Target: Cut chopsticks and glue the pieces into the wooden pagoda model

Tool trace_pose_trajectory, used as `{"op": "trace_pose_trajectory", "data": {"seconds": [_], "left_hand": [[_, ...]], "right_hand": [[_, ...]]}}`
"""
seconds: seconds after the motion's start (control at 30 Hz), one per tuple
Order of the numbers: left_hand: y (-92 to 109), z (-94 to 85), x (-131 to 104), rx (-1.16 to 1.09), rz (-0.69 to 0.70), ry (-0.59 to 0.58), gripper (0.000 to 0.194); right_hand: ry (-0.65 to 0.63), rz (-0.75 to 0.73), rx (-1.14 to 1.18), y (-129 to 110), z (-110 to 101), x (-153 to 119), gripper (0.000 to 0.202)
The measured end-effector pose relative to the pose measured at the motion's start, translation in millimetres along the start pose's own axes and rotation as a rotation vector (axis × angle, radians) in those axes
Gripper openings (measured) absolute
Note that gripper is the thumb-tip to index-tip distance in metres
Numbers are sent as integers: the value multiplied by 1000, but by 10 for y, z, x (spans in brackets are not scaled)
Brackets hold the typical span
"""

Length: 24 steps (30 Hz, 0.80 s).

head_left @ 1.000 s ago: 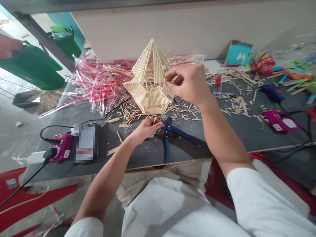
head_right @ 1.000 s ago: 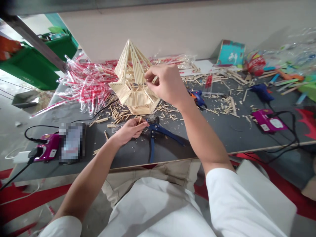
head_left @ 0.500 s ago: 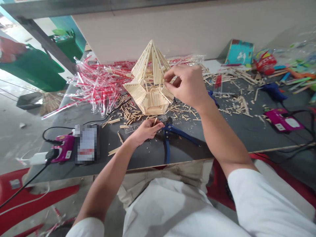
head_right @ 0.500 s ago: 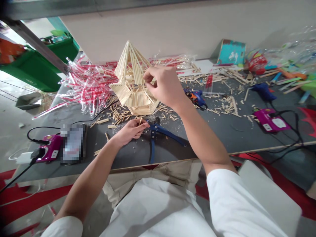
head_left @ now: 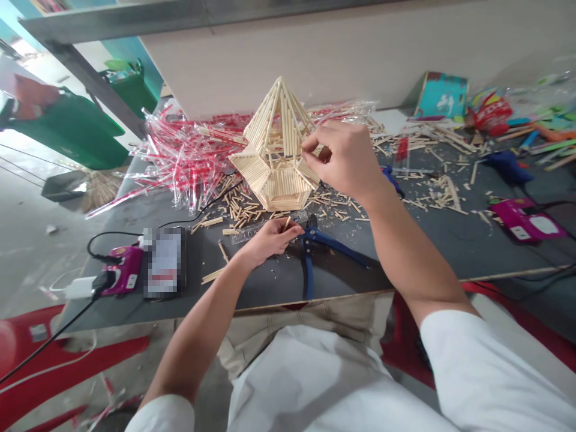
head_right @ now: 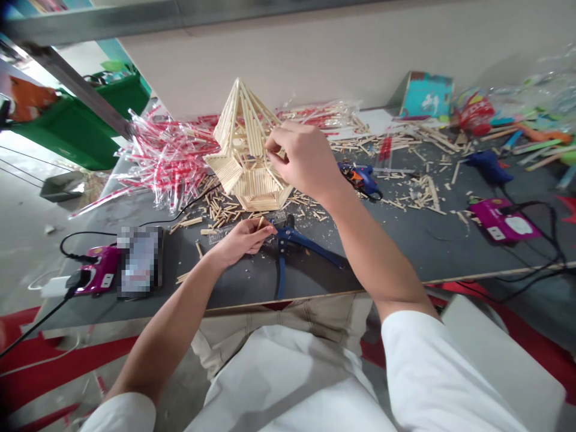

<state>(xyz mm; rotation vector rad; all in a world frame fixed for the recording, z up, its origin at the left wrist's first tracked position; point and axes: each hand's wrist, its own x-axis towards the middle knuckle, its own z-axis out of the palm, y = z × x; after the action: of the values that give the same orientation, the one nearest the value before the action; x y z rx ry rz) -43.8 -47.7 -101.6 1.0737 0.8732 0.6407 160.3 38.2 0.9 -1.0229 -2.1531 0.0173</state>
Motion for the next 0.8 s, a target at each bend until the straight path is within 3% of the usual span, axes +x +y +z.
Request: {"op": "trace_pose_trajectory", "data": {"seconds": [0.27, 0.47, 0.67, 0.8], "left_hand": [[-3, 7, 6, 33, 7, 14, 50], [-17, 5, 6, 38, 14, 3, 49], [-42, -17, 8, 60, 26, -15, 46], [-41, -27, 10, 66, 12, -12, 46]], "right_hand": [[65, -45, 8, -24, 3, 12, 3], [158, 146, 311, 129, 27, 12, 16], [83, 242, 498, 386, 268, 25, 36], [52, 274, 605, 349, 317, 54, 38]]}}
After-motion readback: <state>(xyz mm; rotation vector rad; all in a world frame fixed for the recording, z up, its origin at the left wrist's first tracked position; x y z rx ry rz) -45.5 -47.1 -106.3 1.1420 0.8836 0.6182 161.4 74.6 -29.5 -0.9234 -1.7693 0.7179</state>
